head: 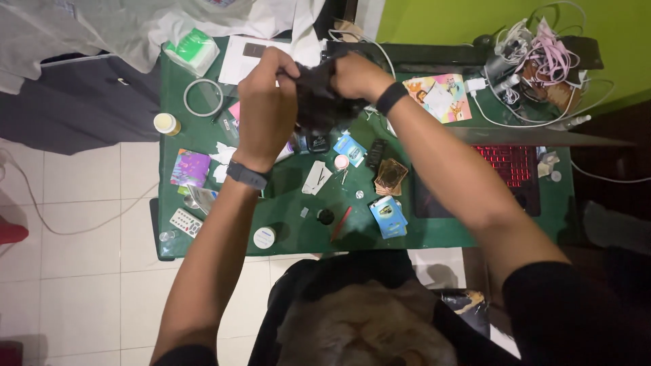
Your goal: Organizing and sorting various small items on a cluttered desk, including cards and currency.
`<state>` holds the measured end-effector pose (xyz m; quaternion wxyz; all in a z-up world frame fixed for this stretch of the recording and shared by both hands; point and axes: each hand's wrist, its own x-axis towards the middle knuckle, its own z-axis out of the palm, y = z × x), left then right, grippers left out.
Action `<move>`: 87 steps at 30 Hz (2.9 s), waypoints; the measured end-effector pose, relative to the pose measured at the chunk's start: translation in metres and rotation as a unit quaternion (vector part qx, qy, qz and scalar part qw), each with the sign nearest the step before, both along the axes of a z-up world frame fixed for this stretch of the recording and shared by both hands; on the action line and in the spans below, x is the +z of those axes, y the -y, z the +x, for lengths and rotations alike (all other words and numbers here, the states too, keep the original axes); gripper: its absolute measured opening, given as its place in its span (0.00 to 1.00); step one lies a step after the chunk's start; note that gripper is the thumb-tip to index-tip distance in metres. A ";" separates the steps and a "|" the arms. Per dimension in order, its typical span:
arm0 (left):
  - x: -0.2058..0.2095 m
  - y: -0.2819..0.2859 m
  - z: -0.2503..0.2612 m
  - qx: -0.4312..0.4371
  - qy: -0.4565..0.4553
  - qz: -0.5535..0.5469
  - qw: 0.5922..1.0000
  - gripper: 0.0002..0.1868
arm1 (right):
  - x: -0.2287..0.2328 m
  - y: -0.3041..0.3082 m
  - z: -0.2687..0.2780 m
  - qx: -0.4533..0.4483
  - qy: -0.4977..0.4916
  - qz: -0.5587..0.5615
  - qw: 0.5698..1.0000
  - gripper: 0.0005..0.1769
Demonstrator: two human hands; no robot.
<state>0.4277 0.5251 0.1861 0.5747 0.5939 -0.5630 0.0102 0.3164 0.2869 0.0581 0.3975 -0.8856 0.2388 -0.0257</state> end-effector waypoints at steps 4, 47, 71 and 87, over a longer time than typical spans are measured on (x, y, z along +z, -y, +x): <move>-0.007 -0.008 -0.004 -0.012 -0.016 0.042 0.999 0.08 | -0.066 0.017 -0.010 0.038 -0.105 -0.357 0.927 0.09; 0.011 -0.050 0.031 0.071 -0.235 -0.017 0.969 0.17 | 0.043 -0.071 0.029 0.208 0.103 -0.250 0.940 0.09; -0.001 -0.066 0.079 0.067 -0.240 0.102 0.963 0.10 | -0.122 -0.109 -0.055 0.009 0.070 -0.106 0.992 0.15; 0.013 -0.028 0.012 -0.029 -0.121 0.117 0.985 0.11 | 0.021 -0.130 -0.017 0.061 0.225 -0.172 0.957 0.07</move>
